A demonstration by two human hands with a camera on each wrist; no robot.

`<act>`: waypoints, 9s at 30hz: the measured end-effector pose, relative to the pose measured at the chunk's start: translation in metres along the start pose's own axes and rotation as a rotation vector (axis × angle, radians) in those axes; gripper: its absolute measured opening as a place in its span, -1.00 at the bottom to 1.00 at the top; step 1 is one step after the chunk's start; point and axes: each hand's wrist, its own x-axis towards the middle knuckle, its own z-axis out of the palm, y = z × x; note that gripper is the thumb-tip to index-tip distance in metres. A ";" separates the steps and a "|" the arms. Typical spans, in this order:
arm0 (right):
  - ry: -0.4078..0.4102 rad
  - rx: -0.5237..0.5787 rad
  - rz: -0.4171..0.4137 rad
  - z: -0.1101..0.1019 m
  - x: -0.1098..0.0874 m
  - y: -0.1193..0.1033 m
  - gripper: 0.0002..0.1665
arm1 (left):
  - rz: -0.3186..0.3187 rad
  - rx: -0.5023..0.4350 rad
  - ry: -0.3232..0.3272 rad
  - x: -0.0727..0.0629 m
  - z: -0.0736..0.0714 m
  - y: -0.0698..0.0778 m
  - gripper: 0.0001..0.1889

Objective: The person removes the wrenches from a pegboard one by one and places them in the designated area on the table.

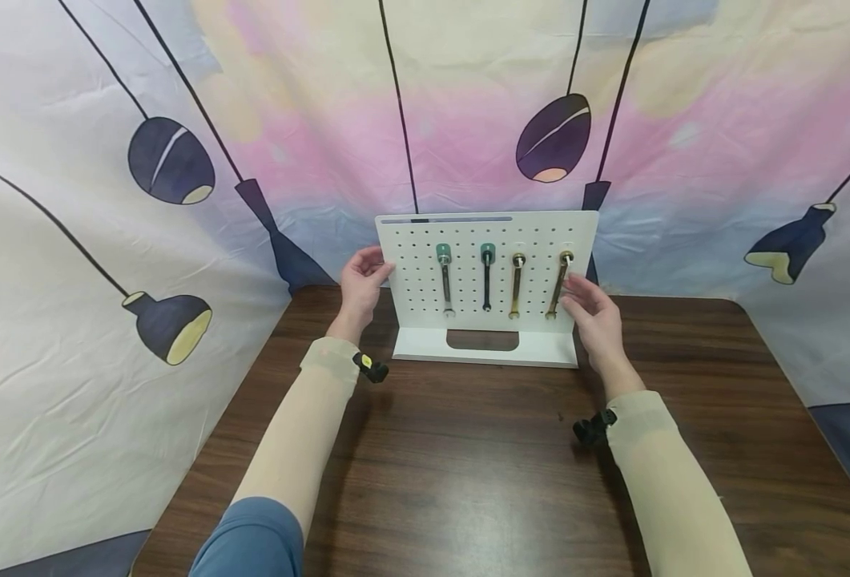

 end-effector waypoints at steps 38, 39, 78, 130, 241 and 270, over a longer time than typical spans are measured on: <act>0.007 0.051 0.105 0.007 0.005 0.002 -0.36 | -0.004 0.000 0.008 -0.001 0.000 0.000 -0.69; 0.009 0.052 0.108 0.007 0.005 0.002 -0.36 | -0.004 -0.003 0.009 -0.001 0.001 0.000 -0.69; 0.100 -0.017 0.162 0.014 -0.001 0.003 -0.59 | -0.001 -0.013 0.019 -0.002 0.002 -0.001 -0.68; 0.044 -0.090 0.149 0.001 -0.026 -0.005 -0.63 | 0.004 -0.027 0.020 -0.001 0.001 -0.002 -0.68; -0.089 0.016 0.175 -0.005 -0.035 -0.033 -0.66 | 0.016 -0.047 0.032 -0.002 0.000 -0.002 -0.70; -0.082 0.055 0.175 -0.003 -0.033 -0.035 -0.66 | 0.016 -0.020 0.022 -0.002 0.000 -0.002 -0.70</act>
